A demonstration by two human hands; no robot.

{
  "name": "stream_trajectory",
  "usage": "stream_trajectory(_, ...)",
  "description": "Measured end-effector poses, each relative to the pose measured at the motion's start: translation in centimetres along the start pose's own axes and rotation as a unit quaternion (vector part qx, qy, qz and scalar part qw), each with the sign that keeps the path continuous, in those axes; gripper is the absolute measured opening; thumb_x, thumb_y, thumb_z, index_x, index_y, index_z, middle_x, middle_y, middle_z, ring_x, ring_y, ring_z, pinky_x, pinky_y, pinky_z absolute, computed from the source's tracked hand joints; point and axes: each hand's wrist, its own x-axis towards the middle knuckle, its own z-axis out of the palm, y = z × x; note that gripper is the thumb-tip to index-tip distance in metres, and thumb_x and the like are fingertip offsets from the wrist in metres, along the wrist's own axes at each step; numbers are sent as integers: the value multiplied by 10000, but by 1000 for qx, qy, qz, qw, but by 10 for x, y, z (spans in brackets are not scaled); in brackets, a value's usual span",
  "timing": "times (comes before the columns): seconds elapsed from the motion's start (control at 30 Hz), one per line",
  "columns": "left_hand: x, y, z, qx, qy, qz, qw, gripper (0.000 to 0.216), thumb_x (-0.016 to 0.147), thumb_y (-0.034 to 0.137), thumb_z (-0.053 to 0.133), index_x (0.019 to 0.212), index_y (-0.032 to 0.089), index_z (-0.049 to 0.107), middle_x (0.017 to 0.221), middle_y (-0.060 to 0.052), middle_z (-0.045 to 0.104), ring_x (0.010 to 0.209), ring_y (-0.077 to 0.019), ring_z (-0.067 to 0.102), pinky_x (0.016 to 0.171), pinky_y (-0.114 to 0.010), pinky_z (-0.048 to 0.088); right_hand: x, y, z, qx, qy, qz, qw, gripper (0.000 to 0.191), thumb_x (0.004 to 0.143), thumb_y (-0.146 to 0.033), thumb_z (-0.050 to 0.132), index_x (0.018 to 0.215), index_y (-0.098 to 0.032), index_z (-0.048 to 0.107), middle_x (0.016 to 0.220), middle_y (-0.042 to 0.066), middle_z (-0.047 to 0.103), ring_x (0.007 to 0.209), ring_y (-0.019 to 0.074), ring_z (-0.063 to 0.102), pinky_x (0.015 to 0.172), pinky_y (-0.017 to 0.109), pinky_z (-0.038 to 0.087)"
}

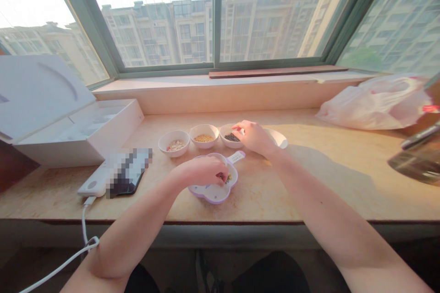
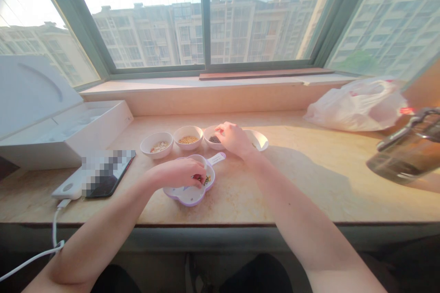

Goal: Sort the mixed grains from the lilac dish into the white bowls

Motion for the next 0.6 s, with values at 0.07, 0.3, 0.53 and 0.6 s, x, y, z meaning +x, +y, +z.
stream_trajectory(0.07,0,0,-1,5,-2,3,1000,132,877,150,684,766,201,733,847,-25,706,854,-205,640,715,-298,485,0,1,-1,5,4,-1,1000,239,968,-281,589,1081,-203,784,1136,76,773,965,214,681,839,308,481)
stream_trajectory(0.3,1,-4,2,13,7,-6,1000,130,892,212,699,765,195,718,858,-26,686,824,-188,623,683,-288,460,2,6,-2,28,15,9,999,238,960,-278,595,1089,-192,775,1134,85,773,963,219,680,843,319,474)
stream_trajectory(0.53,0,0,0,15,1,-22,1000,151,911,219,686,765,183,671,885,-28,681,836,-197,616,653,-292,428,0,3,-2,46,17,9,999,254,955,-297,598,1094,-176,774,1122,90,772,927,212,674,853,328,485)
stream_trajectory(0.6,-2,0,-3,-15,22,-7,1000,120,931,165,644,814,180,671,922,-27,689,855,-186,627,697,-288,446,-1,2,-3,57,19,8,998,251,949,-297,596,1074,-176,778,1099,85,776,901,204,670,844,323,484)
